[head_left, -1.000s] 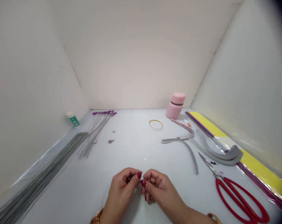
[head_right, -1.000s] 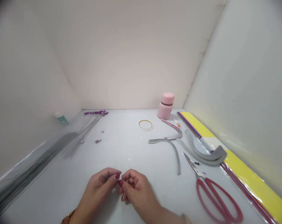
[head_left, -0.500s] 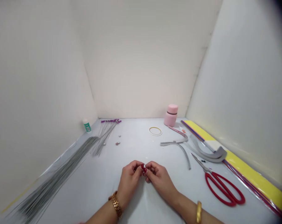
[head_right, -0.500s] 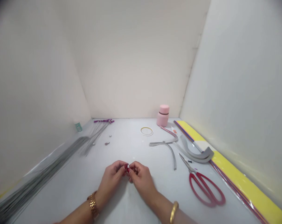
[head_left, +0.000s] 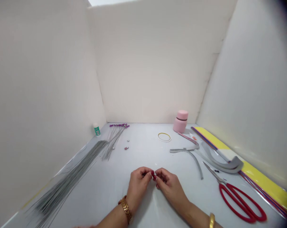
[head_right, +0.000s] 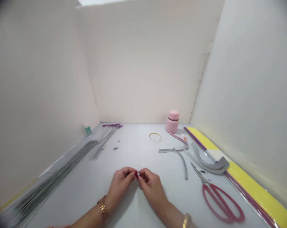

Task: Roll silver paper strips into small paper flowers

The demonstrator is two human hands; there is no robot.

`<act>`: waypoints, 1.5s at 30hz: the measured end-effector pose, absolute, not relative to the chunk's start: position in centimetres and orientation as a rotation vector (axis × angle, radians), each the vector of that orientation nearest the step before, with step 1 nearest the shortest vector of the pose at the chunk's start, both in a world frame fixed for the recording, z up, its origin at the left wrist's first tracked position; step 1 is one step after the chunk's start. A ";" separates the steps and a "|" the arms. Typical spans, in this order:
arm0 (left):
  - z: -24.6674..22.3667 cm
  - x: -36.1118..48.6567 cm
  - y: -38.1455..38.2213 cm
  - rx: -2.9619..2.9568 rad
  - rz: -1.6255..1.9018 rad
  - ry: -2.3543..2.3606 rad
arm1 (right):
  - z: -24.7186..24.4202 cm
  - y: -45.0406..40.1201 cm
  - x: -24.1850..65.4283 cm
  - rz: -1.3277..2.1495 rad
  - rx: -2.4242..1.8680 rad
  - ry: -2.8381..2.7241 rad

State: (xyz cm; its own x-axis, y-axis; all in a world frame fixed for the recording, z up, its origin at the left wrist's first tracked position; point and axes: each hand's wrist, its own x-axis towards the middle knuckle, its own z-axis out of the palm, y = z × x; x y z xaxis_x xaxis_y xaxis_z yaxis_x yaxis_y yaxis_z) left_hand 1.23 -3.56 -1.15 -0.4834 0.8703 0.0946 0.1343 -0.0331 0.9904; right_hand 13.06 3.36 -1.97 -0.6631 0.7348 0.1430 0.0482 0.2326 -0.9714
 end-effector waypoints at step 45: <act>-1.4 1.3 -2.7 0.619 1.403 1.162 | -1.9 4.4 13.6 2.078 -0.845 -1.403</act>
State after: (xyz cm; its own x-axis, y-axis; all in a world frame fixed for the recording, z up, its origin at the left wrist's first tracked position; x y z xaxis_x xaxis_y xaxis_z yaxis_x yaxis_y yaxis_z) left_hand 1.29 -2.68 -1.38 -0.2071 0.9457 -0.2507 -0.4224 0.1447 0.8948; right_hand 13.64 4.37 -1.91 -0.6880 0.6918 -0.2193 -0.0552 -0.3512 -0.9347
